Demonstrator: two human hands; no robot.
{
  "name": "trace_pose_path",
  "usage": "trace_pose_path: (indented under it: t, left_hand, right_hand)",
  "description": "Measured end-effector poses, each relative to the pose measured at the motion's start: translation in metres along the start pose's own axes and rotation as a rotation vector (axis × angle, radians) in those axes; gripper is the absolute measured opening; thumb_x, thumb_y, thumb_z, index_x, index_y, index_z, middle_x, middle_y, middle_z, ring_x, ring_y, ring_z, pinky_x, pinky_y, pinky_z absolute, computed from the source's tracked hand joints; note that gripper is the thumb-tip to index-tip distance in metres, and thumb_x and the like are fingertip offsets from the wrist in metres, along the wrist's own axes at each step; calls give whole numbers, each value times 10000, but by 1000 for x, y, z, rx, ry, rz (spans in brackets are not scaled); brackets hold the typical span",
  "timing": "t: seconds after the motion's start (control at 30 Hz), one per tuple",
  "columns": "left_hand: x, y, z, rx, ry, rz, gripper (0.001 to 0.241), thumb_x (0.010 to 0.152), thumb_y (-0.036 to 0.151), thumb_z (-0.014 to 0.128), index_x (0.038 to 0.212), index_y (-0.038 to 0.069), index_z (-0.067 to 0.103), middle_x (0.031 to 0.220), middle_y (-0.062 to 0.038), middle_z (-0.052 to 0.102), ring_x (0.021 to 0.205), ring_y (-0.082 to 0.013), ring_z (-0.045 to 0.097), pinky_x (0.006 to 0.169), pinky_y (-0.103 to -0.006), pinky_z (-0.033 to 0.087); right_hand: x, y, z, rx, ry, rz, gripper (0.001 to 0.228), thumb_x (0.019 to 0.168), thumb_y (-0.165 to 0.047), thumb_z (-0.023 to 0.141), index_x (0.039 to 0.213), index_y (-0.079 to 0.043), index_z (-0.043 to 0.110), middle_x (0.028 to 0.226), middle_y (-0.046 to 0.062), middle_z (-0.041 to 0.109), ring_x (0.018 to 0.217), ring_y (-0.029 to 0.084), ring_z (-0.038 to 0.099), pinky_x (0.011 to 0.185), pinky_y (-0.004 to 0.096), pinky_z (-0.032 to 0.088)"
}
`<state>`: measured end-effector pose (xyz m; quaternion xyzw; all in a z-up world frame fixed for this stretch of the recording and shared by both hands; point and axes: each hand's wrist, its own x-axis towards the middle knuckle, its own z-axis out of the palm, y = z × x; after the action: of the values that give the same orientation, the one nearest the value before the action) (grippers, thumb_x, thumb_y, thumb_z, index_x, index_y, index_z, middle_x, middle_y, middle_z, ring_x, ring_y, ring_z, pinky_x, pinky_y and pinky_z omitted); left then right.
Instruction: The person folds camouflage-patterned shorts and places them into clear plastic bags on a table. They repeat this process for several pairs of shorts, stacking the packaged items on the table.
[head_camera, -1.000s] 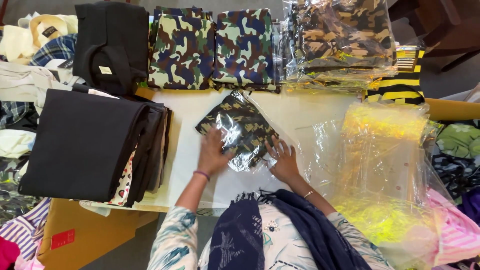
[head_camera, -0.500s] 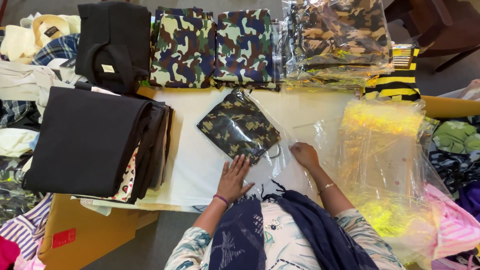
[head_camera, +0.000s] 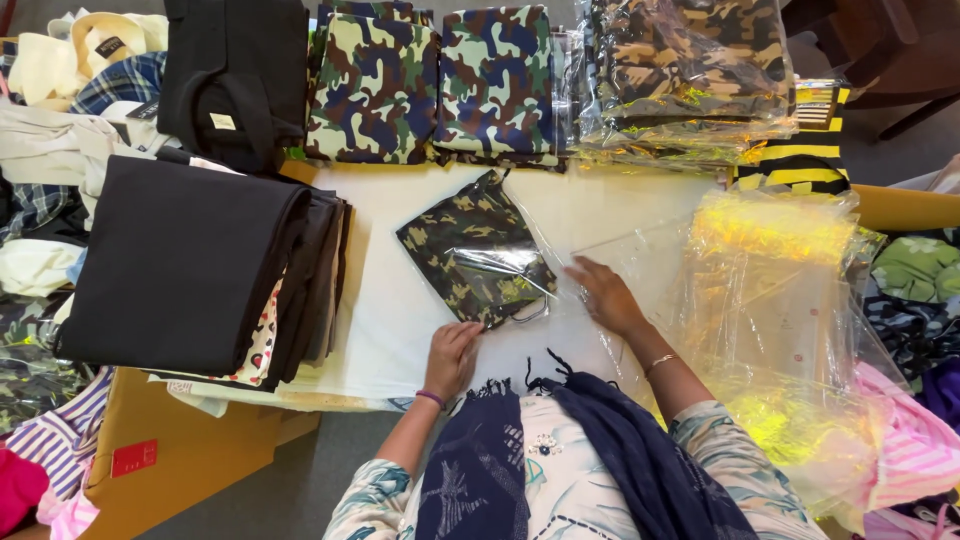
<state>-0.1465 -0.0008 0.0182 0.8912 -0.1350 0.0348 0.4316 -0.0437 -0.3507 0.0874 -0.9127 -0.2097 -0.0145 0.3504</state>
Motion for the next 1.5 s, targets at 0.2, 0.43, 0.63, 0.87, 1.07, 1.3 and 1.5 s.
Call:
trace_pose_path:
  t: [0.2, 0.43, 0.63, 0.87, 1.07, 1.3, 1.5]
  left_hand:
    - [-9, 44, -32, 353, -19, 311, 370, 974, 254, 578, 1288, 98, 696, 1249, -150, 647, 1136, -327, 550, 1044, -466, 380]
    - [-3, 0, 2, -102, 128, -151, 307, 1072, 253, 496, 961, 95, 734, 906, -72, 750, 902, -256, 672, 875, -409, 493]
    - [12, -12, 15, -311, 267, -502, 256, 1041, 196, 508, 968, 48, 704, 704, -75, 697, 655, -147, 694, 595, -308, 494]
    - [15, -84, 19, -794, 234, -699, 246, 972, 42, 503, 1209, 76, 559, 696, -3, 597, 606, -83, 529, 544, -241, 411]
    - [33, -35, -30, -1063, 146, -792, 326, 965, 34, 527, 1284, 102, 509, 690, 3, 572, 582, -78, 482, 538, -228, 370]
    - [46, -19, -75, -979, 561, -676, 558, 991, 339, 626, 1464, 145, 402, 1210, -29, 643, 1025, -120, 622, 846, -297, 506]
    - [69, -37, -7, -1488, -22, -523, 822, 941, 451, 658, 1618, 180, 278, 1438, -130, 588, 1143, -239, 596, 1033, -444, 497]
  right_hand:
    - [-3, -1, 16, -203, -158, -221, 310, 869, -220, 751, 1179, -222, 758, 1410, 32, 610, 1290, 319, 538, 1033, 435, 445]
    - [-15, 69, 86, 179, 39, -76, 136, 954, -253, 763, 1065, -174, 768, 1006, 40, 767, 952, 232, 715, 860, 358, 559]
    - [-3, 1, 68, 376, 200, 531, 430, 881, -338, 818, 1190, -109, 624, 792, 113, 680, 725, 186, 634, 671, 316, 486]
    - [-26, -44, 51, -449, 96, -364, 405, 849, -433, 752, 1146, -191, 622, 1262, 80, 617, 1208, 256, 550, 1048, 523, 345]
    - [17, -80, 58, -429, 47, -368, 432, 878, -376, 717, 1259, -178, 677, 1294, 49, 657, 1192, 235, 606, 1012, 450, 430]
    - [74, -103, -11, -28, -23, -18, 276, 860, -299, 764, 1057, -107, 742, 911, 88, 741, 786, 279, 703, 693, 384, 549]
    - [95, -54, -94, 625, -27, 223, 233, 913, -265, 781, 970, -41, 749, 783, 2, 690, 684, 110, 601, 603, 317, 480]
